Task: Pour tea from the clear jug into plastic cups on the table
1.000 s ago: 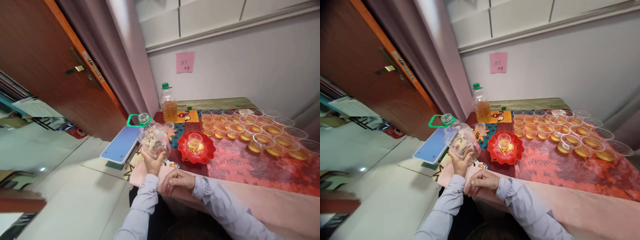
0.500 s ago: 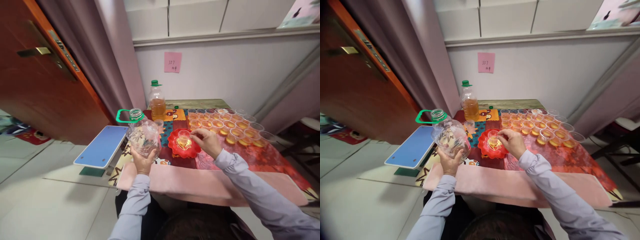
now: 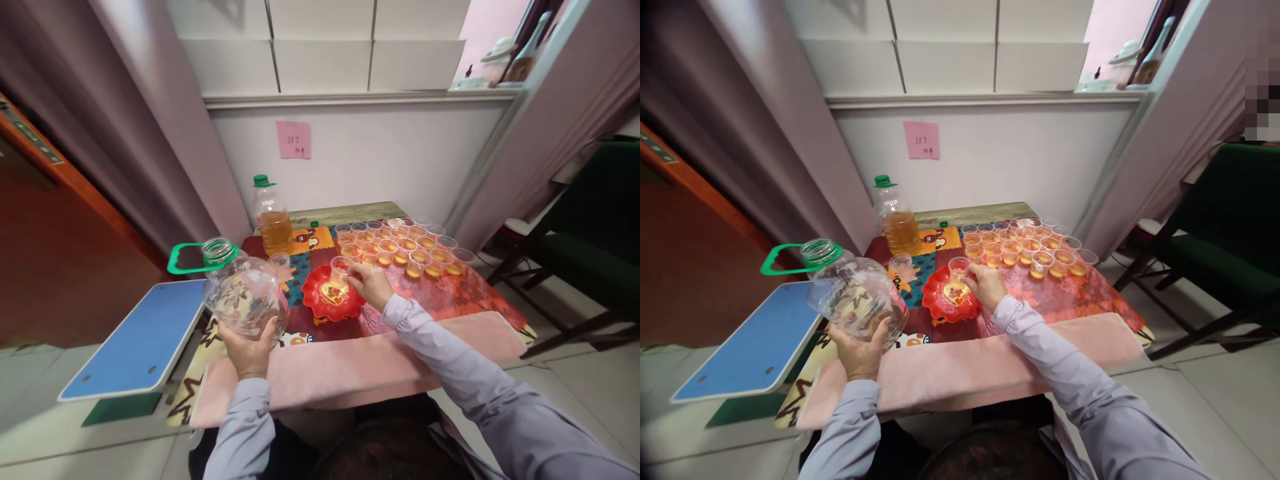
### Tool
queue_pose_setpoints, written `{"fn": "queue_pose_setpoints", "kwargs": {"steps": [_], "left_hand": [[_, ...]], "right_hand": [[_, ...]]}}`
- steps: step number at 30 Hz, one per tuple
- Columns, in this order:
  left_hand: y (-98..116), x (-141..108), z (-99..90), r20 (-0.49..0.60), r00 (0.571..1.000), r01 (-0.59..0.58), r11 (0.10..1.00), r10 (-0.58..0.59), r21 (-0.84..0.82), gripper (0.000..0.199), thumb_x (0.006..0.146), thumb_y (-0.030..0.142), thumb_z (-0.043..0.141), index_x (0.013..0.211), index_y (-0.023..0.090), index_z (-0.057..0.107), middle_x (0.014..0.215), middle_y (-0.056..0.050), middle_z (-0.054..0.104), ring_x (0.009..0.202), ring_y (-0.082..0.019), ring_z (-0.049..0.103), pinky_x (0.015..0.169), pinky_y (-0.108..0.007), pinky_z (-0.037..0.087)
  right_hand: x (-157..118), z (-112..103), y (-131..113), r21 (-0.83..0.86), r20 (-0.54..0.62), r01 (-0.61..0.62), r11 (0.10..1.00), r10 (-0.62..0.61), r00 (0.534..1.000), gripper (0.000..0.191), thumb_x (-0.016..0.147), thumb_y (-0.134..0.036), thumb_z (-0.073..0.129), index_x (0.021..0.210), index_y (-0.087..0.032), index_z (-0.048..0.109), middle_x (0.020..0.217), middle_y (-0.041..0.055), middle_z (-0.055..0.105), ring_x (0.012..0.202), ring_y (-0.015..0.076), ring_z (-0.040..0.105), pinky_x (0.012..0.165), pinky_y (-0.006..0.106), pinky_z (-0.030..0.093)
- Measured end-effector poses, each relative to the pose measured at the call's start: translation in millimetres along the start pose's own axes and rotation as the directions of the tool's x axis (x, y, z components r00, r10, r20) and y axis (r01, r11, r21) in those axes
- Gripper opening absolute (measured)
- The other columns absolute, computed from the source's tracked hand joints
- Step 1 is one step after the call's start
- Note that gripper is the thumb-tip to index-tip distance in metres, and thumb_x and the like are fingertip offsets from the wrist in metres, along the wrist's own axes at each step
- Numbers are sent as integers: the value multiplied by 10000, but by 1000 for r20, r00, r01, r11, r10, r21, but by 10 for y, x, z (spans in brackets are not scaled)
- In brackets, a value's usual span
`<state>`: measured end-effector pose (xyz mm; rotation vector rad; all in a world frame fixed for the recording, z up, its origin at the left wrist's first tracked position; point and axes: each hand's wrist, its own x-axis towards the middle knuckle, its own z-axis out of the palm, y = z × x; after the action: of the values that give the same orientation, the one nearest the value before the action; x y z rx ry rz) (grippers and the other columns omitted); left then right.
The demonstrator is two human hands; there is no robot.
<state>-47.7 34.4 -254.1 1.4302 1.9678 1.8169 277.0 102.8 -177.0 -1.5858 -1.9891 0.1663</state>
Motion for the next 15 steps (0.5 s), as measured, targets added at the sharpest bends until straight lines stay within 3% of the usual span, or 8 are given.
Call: {"fn": "queue_pose_setpoints", "kwargs": {"steps": [4, 7, 11, 15], "left_hand": [[50, 10, -2, -6, 999, 32, 999, -32, -8, 1207, 590, 615, 921, 1532, 135, 341, 1437, -241, 599, 1323, -371, 641, 1132, -552, 528], [63, 17, 7, -13, 999, 46, 998, -46, -38, 1205, 573, 609, 922, 1525, 138, 354, 1440, -240, 598, 1318, -370, 646, 1118, -547, 541], [27, 20, 26, -22, 999, 31, 998, -32, -58, 1175, 585, 592, 916, 1522, 153, 358, 1446, -220, 593, 1331, -358, 640, 1135, -531, 532], [-34, 27, 29, -20, 1000, 16, 1000, -17, -18, 1140, 610, 596, 901, 1513, 165, 356, 1433, -212, 597, 1302, -354, 658, 1108, -538, 548]], "right_hand": [[-39, -342, 398, -19, -107, -49, 999, 47, 993, 137, 980, -327, 715, 907, -214, 737, 846, 32, 785, 766, 177, 710, 720, 260, 463], [-111, -473, 773, -83, -140, -129, 988, 117, 983, 135, 943, -334, 731, 882, -213, 731, 825, 36, 772, 760, 191, 707, 706, 270, 451], [-214, -471, 1144, -149, -133, -209, 966, 190, 973, 92, 898, -287, 718, 876, -202, 746, 759, 48, 745, 708, 213, 679, 657, 288, 412], [-250, -408, 1304, -198, -111, -251, 948, 233, 966, 107, 913, -281, 691, 916, -197, 758, 781, 61, 756, 729, 220, 683, 663, 292, 409]]}}
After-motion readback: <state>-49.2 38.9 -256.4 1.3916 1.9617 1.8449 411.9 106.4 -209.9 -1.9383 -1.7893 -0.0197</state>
